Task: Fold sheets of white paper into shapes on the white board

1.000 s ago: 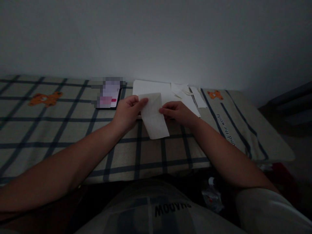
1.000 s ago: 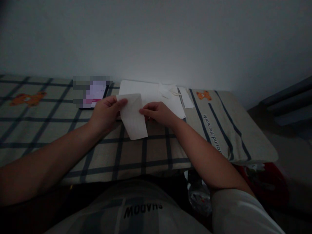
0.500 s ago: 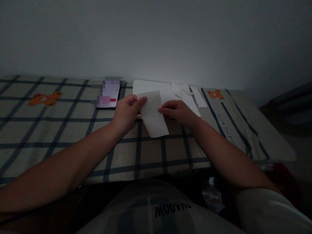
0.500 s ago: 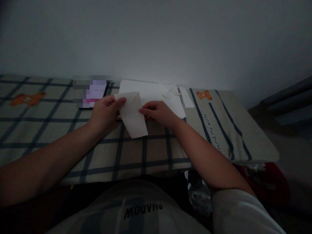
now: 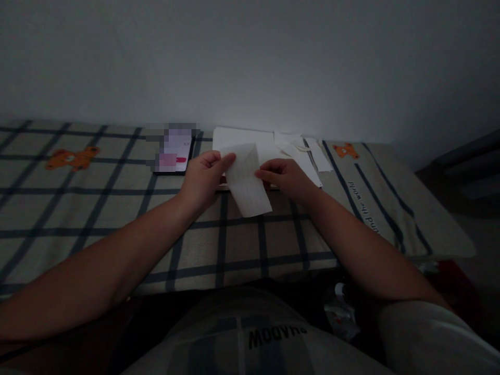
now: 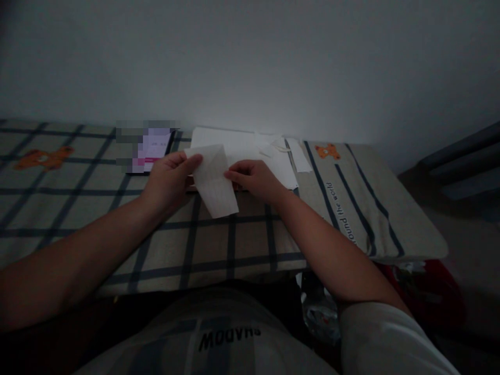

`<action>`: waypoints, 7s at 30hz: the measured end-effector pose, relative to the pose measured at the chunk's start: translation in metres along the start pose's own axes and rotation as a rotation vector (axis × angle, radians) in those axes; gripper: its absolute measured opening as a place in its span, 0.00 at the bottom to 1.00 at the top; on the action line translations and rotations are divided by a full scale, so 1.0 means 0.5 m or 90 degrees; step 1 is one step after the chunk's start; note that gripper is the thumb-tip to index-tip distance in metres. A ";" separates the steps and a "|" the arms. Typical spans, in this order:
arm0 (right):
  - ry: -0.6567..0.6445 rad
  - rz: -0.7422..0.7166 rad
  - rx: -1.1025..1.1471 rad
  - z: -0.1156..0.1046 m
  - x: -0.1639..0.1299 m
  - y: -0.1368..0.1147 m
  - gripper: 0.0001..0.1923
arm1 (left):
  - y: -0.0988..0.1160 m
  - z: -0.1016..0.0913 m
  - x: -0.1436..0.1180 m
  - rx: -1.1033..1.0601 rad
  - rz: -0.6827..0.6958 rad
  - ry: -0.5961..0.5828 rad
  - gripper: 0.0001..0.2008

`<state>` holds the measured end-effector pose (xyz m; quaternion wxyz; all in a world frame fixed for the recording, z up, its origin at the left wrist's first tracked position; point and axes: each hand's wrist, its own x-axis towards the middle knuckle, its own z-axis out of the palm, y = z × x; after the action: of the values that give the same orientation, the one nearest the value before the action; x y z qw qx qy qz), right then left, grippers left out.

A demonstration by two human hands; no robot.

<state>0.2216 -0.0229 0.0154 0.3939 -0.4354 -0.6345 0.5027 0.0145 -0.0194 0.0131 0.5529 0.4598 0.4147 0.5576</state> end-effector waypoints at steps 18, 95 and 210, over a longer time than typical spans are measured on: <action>0.047 -0.026 0.022 -0.019 0.020 0.034 0.17 | 0.011 -0.010 0.008 0.139 -0.012 -0.018 0.08; -0.028 0.026 -0.024 -0.018 0.006 0.022 0.15 | 0.025 -0.025 0.029 -0.019 -0.052 -0.013 0.10; 0.016 0.010 0.076 -0.014 0.013 0.028 0.15 | 0.031 -0.012 0.003 0.179 -0.076 -0.078 0.07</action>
<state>0.2281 -0.0131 0.0034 0.4233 -0.4225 -0.5950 0.5369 0.0050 -0.0181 0.0268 0.5397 0.5403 0.4807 0.4309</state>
